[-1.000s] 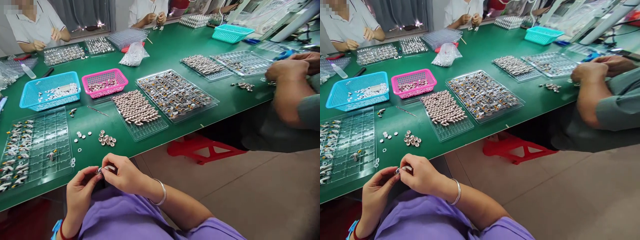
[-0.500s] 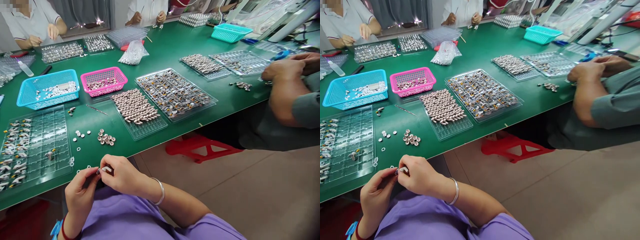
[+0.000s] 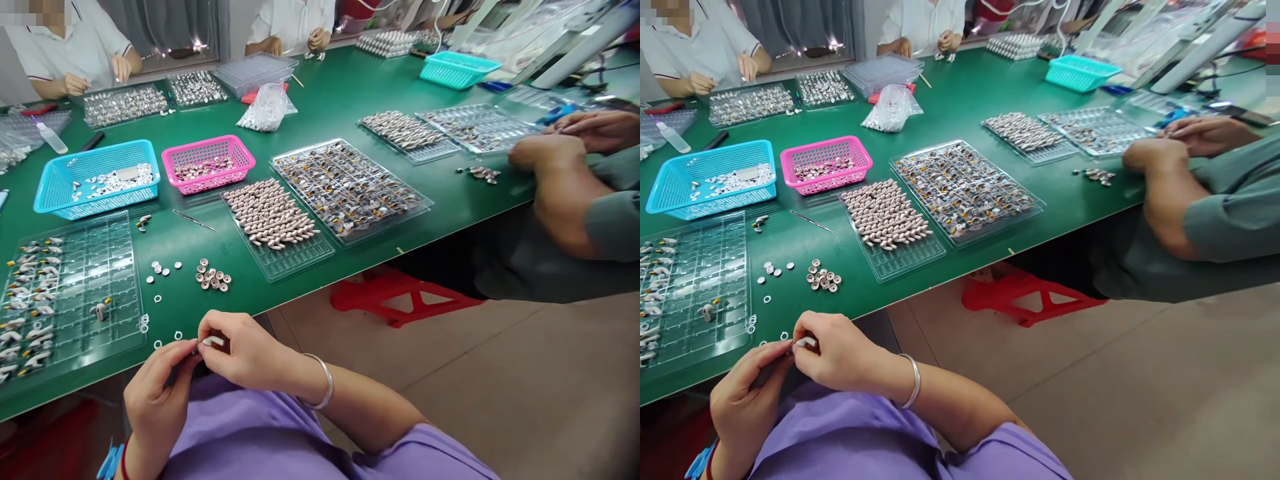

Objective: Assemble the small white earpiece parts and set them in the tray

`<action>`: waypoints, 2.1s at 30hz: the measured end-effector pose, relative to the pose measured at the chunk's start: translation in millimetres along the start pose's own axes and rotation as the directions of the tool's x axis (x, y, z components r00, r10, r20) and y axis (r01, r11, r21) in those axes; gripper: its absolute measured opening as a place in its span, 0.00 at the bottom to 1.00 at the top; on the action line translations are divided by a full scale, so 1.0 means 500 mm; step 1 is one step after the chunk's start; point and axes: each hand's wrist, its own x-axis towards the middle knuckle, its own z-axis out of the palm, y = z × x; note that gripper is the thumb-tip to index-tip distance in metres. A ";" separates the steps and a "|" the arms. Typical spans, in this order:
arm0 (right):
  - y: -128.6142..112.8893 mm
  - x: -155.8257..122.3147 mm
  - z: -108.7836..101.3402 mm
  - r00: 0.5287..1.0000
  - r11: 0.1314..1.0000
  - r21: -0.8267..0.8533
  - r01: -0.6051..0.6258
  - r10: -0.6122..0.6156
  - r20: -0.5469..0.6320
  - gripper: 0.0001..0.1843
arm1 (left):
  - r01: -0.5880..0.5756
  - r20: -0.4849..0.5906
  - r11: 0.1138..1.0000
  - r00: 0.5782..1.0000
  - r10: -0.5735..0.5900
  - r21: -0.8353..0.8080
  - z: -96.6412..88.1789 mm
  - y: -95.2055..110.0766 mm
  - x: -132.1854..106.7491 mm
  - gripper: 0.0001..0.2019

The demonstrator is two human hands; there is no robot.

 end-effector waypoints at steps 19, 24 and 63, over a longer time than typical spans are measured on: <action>0.019 0.016 -0.018 0.897 0.671 0.603 -0.431 0.247 0.365 0.17 | -0.016 0.094 0.989 0.995 0.031 -0.149 -0.018 0.012 0.016 0.13; 0.019 0.023 -0.026 0.864 0.596 0.635 -0.491 0.238 0.445 0.23 | 0.171 0.140 0.936 0.981 -0.134 -0.308 -0.014 0.015 0.039 0.08; 0.033 0.001 0.017 0.884 0.369 0.804 -0.467 0.209 0.418 0.23 | 0.443 0.291 0.680 0.896 -0.335 -0.584 -0.015 0.011 0.034 0.08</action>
